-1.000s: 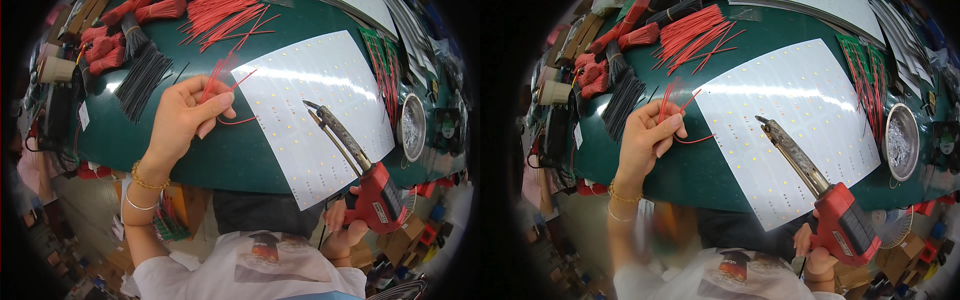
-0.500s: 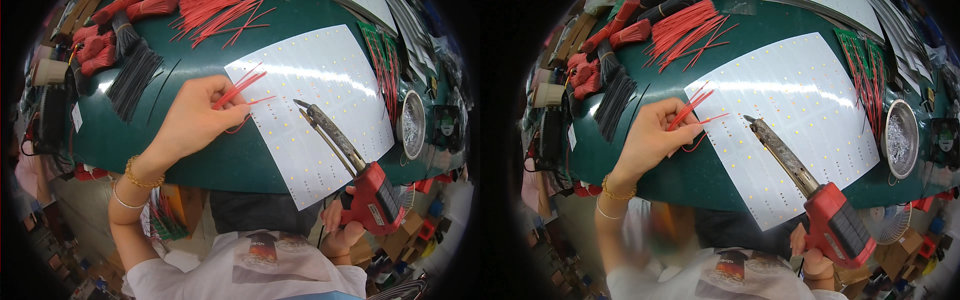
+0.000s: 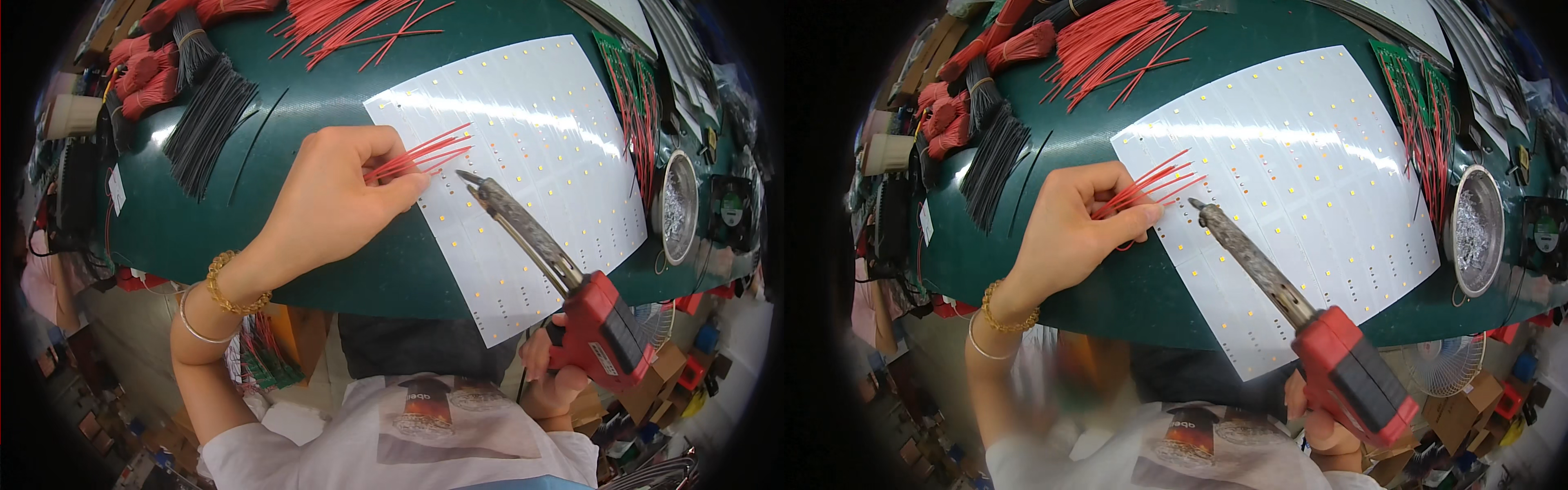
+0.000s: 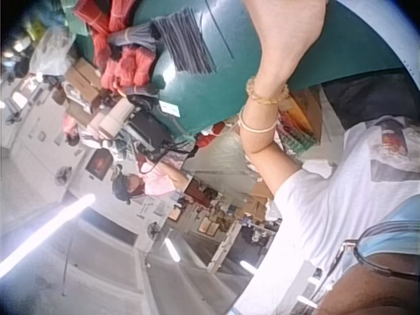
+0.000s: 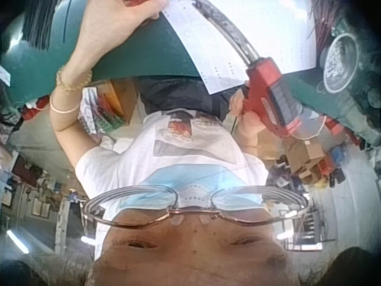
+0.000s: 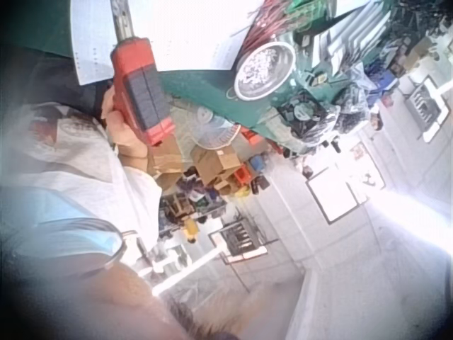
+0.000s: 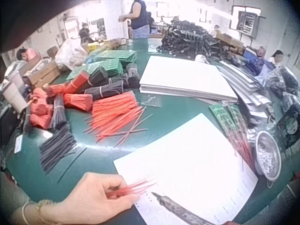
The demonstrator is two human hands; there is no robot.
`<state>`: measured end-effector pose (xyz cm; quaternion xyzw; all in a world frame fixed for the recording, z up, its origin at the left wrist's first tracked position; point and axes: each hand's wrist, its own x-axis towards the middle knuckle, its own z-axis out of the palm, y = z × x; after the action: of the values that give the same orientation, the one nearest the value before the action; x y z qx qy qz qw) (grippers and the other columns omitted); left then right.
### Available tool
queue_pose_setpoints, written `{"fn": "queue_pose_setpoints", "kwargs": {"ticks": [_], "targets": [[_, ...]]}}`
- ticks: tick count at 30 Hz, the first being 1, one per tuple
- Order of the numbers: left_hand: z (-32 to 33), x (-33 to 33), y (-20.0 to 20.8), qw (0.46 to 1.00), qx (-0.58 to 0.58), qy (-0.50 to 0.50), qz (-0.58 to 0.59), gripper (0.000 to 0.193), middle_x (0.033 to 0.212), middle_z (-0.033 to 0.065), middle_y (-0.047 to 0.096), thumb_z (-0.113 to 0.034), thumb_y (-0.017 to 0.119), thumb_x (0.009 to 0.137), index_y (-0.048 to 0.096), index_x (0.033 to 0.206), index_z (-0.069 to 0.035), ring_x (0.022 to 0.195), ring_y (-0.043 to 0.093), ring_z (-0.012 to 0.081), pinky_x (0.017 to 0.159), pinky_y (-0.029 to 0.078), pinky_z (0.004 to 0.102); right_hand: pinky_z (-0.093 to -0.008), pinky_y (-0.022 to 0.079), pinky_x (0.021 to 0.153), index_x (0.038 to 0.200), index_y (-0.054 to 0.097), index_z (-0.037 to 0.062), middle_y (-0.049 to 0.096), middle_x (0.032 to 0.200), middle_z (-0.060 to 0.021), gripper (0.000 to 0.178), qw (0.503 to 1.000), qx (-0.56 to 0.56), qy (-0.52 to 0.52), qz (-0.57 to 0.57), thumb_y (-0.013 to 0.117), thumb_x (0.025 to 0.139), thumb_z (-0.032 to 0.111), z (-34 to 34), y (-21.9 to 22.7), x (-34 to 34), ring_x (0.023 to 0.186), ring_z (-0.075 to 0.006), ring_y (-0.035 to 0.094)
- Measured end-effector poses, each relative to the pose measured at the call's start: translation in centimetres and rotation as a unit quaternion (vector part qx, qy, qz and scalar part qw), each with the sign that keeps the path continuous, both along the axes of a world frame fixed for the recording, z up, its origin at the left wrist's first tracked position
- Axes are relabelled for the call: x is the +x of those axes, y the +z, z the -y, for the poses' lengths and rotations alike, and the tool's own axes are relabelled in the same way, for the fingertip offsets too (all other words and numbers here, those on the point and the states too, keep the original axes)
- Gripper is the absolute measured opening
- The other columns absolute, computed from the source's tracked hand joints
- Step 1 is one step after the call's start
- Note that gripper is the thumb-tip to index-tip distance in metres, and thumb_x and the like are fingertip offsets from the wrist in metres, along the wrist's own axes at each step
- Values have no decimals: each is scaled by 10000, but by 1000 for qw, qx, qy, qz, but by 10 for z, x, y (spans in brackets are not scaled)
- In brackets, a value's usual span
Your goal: The person solders wires onto an LED board using a soldering iron, attaches wires from small circuit boards to the panel, and then replaces it with a new board to solder additional wires.
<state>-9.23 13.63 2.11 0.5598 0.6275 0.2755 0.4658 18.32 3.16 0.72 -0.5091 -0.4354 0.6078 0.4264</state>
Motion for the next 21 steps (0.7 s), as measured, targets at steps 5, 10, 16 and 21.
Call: {"fn": "queue_pose_setpoints", "kwargs": {"ticks": [5, 10, 16, 21], "targets": [[1, 3, 1, 999, 20, 0, -29, 158, 599, 9, 568, -84, 649, 773, 564, 682, 14, 537, 469, 14, 474, 351, 173, -219, 314, 396, 1145, 408, -20, 396, 482, 41, 843, 1000, -10, 6, -4, 596, 676, 655, -5, 1, -6, 387, -77, 404], [1, 3, -1, 998, 48, -4, -38, 170, 579, 9, 554, -88, 644, 775, 556, 678, 20, 533, 465, 16, 477, 359, 180, -254, 379, 474, 1141, 482, -59, 498, 578, -12, 682, 994, 40, 99, 33, 647, 766, 487, -6, -6, 10, 489, -111, 465], [-2, 0, -3, 997, 60, -23, -47, 176, 576, 24, 560, -92, 640, 771, 552, 679, 28, 532, 485, 31, 487, 381, 192, -218, 328, 404, 1186, 405, -55, 409, 456, 22, 853, 998, 41, -3, 43, 613, 700, 615, 0, -5, -4, 361, -73, 378], [-2, 1, -1, 996, 57, -23, -61, 161, 583, 31, 569, -91, 637, 770, 561, 693, 29, 533, 500, 40, 495, 393, 200, -223, 327, 398, 1179, 408, -52, 395, 448, 25, 856, 999, 27, -17, 20, 601, 702, 632, -4, 4, -10, 365, -82, 389]]}}
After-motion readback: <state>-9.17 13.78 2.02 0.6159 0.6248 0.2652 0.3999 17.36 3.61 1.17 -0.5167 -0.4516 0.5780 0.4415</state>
